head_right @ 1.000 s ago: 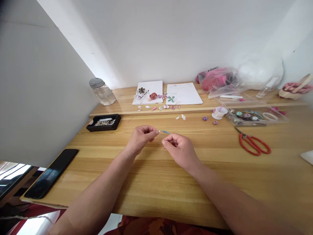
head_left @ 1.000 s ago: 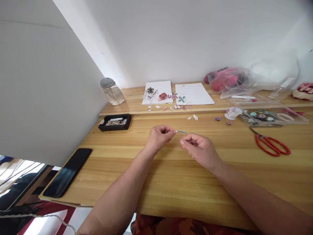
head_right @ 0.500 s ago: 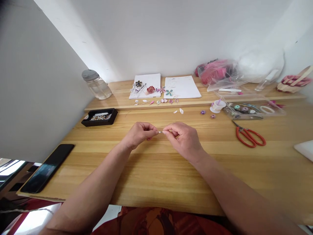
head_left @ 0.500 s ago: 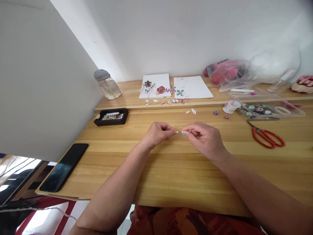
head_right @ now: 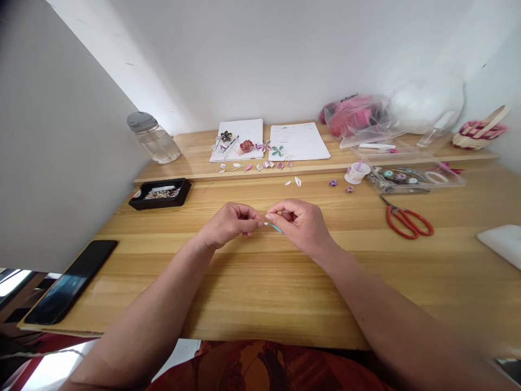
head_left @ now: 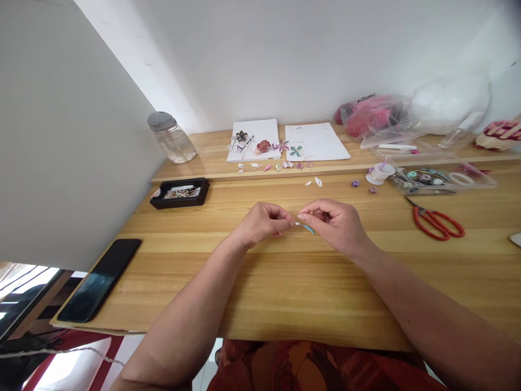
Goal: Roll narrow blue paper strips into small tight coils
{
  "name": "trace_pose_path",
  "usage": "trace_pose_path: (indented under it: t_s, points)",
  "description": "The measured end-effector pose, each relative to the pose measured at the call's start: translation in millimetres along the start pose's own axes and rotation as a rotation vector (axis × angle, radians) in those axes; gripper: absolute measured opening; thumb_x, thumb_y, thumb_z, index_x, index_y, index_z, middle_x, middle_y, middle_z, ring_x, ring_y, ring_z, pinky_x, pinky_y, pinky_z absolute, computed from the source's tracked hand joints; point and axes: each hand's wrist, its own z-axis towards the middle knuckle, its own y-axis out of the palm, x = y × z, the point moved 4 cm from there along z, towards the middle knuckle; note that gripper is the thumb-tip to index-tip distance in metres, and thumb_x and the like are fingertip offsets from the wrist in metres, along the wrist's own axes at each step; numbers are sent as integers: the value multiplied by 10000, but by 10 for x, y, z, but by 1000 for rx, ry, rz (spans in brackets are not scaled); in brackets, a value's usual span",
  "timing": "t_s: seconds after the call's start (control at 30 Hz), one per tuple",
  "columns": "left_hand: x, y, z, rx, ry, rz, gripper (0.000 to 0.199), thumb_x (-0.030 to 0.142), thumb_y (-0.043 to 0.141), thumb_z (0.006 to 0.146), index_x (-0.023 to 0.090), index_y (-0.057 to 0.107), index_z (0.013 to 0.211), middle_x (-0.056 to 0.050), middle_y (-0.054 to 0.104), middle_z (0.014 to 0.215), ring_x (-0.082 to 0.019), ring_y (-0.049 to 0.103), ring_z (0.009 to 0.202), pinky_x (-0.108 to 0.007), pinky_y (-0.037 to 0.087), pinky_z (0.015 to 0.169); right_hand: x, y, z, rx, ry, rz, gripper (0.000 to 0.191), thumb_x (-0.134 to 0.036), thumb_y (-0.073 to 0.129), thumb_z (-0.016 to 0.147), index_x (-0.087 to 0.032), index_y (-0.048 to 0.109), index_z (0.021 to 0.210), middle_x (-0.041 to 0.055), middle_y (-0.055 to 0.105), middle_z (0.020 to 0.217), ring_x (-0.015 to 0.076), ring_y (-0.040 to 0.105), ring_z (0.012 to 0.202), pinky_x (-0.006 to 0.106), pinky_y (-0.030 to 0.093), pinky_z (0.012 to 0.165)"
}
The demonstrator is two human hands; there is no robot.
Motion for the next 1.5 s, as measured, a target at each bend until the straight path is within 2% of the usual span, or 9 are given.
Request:
trace_pose_path:
  t_s: [0.17,0.4,0.53,0.67,0.83,1.0,1.17,1.5]
  points:
    - [-11,8,3,-14,-4,-24,226,333,735,659,130,688,749,6,587,647,-67,467,524,-203,371,493,-9,12,-4,-27,9,73,144,-323,689,803,-186,733,796,-45,474,526,91,364,501,242,296,476]
    - [-8,32,-7,0,-38,-21,231,342,735,664,131,665,723,10,563,612,-69,459,515,-204,359,488,-23,12,-7,-39,4,66,138,-317,683,808,-189,734,797,-38,491,547,93,363,510,244,287,476]
    - [-20,4,10,74,-37,-29,240,350,734,664,130,665,730,16,552,580,-71,458,512,-201,343,484,-90,3,-29,-9,-19,-38,122,-298,679,806,-192,734,781,-49,448,517,89,368,492,238,295,475]
    - [-12,-38,32,159,-27,-107,252,348,745,646,122,676,733,13,570,594,-68,464,520,-203,352,501,-154,35,-90,1,-111,-197,97,-258,662,820,-209,735,780,-44,492,521,92,420,493,240,338,514]
    - [-9,-39,43,155,-28,-209,269,346,770,619,120,680,733,14,585,606,-61,460,506,-210,349,503,-163,85,-135,-44,-255,-298,139,-236,598,876,-228,729,833,0,656,680,119,527,585,256,394,594]
    - [-3,-24,39,143,-21,-201,263,344,769,627,118,684,730,13,590,612,-59,460,508,-210,345,505,-186,72,-134,-44,-312,-327,141,-213,589,884,-241,727,875,3,689,735,138,591,654,261,422,639]
    - [3,-34,32,161,10,-117,258,357,752,651,121,682,730,15,583,613,-61,448,517,-207,327,502,-212,46,-138,-23,-301,-297,141,-203,595,880,-237,727,915,6,714,786,137,613,663,258,434,634]
    - [-44,-45,42,147,31,-38,247,363,723,674,130,674,740,17,558,590,-69,445,518,-204,310,494,-193,-3,-109,18,-219,-284,145,-267,604,878,-239,744,903,5,683,665,122,535,532,258,378,516]
